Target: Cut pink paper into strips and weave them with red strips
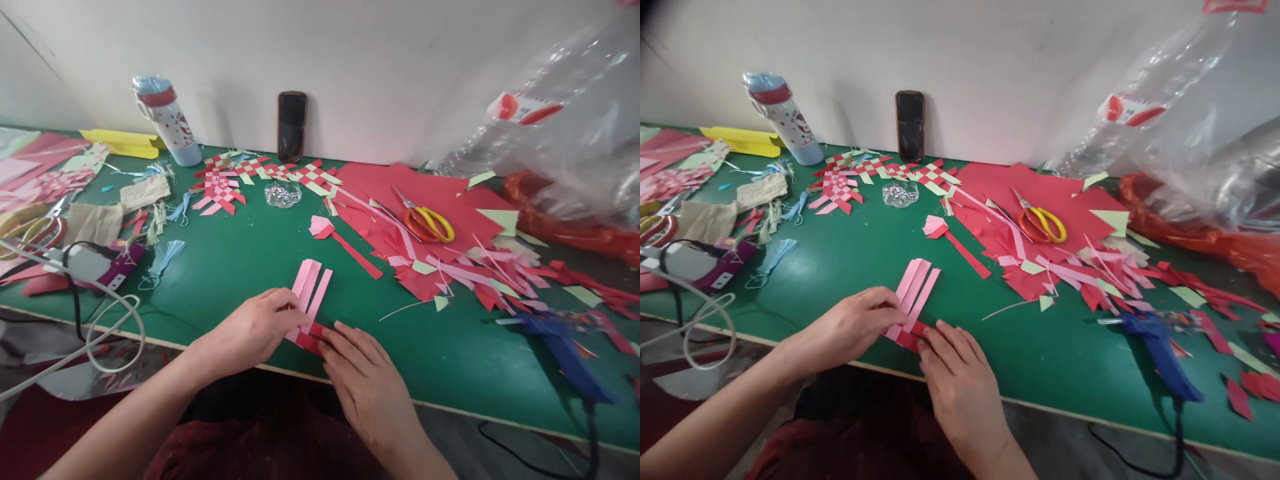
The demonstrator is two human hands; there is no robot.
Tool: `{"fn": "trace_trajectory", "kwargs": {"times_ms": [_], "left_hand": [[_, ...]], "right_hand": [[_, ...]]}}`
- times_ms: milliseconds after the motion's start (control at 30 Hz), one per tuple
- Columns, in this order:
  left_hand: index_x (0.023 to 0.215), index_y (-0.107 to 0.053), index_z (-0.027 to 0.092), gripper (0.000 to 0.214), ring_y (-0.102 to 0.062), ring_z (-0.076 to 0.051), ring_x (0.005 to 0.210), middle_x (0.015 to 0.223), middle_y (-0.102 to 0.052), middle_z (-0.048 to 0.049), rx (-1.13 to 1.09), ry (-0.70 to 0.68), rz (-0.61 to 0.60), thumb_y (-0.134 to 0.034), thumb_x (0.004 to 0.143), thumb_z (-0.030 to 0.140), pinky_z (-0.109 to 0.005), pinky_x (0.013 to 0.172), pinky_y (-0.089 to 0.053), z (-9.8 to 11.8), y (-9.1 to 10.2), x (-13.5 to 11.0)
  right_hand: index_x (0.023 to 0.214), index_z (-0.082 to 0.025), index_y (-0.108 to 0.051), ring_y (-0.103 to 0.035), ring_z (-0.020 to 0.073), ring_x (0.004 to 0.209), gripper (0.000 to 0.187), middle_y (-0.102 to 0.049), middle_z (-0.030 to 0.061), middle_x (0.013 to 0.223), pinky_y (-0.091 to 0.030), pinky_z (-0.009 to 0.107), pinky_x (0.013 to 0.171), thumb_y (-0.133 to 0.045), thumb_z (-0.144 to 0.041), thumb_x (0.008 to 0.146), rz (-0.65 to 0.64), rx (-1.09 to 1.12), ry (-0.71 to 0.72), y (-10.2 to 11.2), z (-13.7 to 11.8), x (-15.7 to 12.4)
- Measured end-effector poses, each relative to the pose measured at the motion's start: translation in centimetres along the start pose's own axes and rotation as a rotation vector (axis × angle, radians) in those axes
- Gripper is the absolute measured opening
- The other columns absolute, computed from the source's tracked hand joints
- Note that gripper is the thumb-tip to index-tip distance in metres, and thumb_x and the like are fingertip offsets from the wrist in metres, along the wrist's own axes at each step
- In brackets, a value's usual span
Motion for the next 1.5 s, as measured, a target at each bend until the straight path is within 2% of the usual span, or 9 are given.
{"fn": "trace_trajectory", "kwargs": {"times_ms": [133, 267, 467, 600, 700, 767, 833, 1300, 1500], "left_hand": [[0.116, -0.064, 0.028, 0.046, -0.049, -0.02, 0.094, 0.113, -0.051, -0.0072, 0.255, -0.105, -0.101, -0.044, 0.087, -0.001, -0.032, 0.08, -0.049, 0.5, -0.7, 0.6], [0.108, -0.066, 0.029, 0.032, -0.047, -0.019, 0.091, 0.116, -0.049, -0.0063, 0.369, -0.158, -0.146, -0.05, 0.091, 0.007, -0.031, 0.08, -0.048, 0.6, -1.3, 1.1], [0.111, -0.065, 0.029, 0.029, -0.047, -0.019, 0.093, 0.12, -0.049, -0.0067, 0.408, -0.179, -0.13, -0.047, 0.095, 0.013, -0.033, 0.082, -0.049, 0.1, -1.2, 1.0], [0.115, -0.065, 0.026, 0.03, -0.048, -0.022, 0.102, 0.122, -0.052, -0.0084, 0.379, -0.188, -0.042, -0.044, 0.097, 0.012, -0.036, 0.087, -0.047, 0.3, -0.9, 1.1], [0.128, -0.06, 0.029, 0.032, -0.046, -0.029, 0.114, 0.132, -0.049, -0.0116, 0.421, -0.191, -0.025, -0.053, 0.098, 0.04, -0.045, 0.093, -0.043, 0.3, -1.1, 1.3], [0.133, -0.057, 0.031, 0.055, -0.043, -0.033, 0.12, 0.137, -0.046, -0.0135, 0.454, -0.187, -0.035, -0.057, 0.088, 0.062, -0.05, 0.096, -0.039, 0.1, -1.4, 1.4], [0.135, -0.056, 0.032, 0.067, -0.042, -0.035, 0.123, 0.141, -0.044, -0.014, 0.467, -0.167, -0.046, -0.057, 0.081, 0.072, -0.052, 0.099, -0.035, -0.5, -1.6, 1.3], [0.135, -0.057, 0.034, 0.062, -0.043, -0.036, 0.124, 0.145, -0.04, -0.0153, 0.469, -0.083, -0.053, -0.053, 0.085, 0.069, -0.055, 0.099, -0.034, -1.4, -1.3, 1.0], [0.136, -0.053, 0.027, 0.052, -0.046, -0.033, 0.124, 0.144, -0.042, -0.0168, 0.43, -0.105, 0.039, -0.061, 0.091, 0.05, -0.053, 0.1, -0.039, -0.3, 0.0, 0.3]], "right_hand": [[0.109, -0.021, -0.072, -0.064, 0.0235, 0.115, 0.026, -0.074, 0.0059, 0.117, -0.054, 0.043, 0.096, -0.051, -0.016, 0.095, 0.027, 0.024, -0.011, 0.0, 0.2, -0.2], [0.112, -0.023, -0.072, -0.064, 0.0213, 0.115, 0.027, -0.074, 0.0054, 0.116, -0.052, 0.041, 0.099, -0.052, -0.019, 0.096, 0.053, 0.022, -0.025, 0.0, 0.4, -0.4], [0.113, -0.023, -0.072, -0.063, 0.021, 0.116, 0.027, -0.074, 0.0048, 0.117, -0.052, 0.041, 0.099, -0.052, -0.019, 0.097, 0.036, 0.012, -0.021, -0.1, 0.4, -0.5], [0.111, -0.021, -0.072, -0.063, 0.0209, 0.116, 0.026, -0.073, 0.0039, 0.118, -0.052, 0.041, 0.099, -0.051, -0.019, 0.097, 0.045, 0.013, -0.027, 0.0, 0.5, -0.5], [0.111, -0.021, -0.072, -0.063, 0.0208, 0.116, 0.025, -0.073, 0.0032, 0.118, -0.051, 0.04, 0.099, -0.05, -0.02, 0.098, 0.047, 0.012, -0.018, 0.0, 0.4, -0.5], [0.111, -0.021, -0.072, -0.063, 0.0211, 0.116, 0.026, -0.073, 0.0022, 0.119, -0.05, 0.039, 0.099, -0.049, -0.021, 0.099, 0.047, 0.011, -0.014, 0.0, 0.4, -0.4], [0.111, -0.021, -0.072, -0.063, 0.0215, 0.116, 0.026, -0.073, 0.0014, 0.12, -0.049, 0.04, 0.099, -0.048, -0.021, 0.1, 0.044, 0.014, -0.014, 0.0, 0.5, -0.4], [0.114, -0.023, -0.072, -0.062, 0.0216, 0.118, 0.027, -0.074, 0.0054, 0.117, -0.051, 0.041, 0.099, -0.051, -0.019, 0.097, 0.023, 0.027, -0.019, -0.1, 0.5, -0.5], [0.111, -0.02, -0.072, -0.063, 0.0226, 0.116, 0.024, -0.074, 0.0054, 0.117, -0.05, 0.041, 0.099, -0.053, -0.019, 0.097, 0.054, 0.027, -0.018, -0.1, 0.4, -0.5]]}}
Point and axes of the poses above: each hand's wrist, its own x-axis towards the middle knuckle, its own y-axis out of the back of the hand, z = x × y, the point moved 8 cm from there along x, towards the middle knuckle
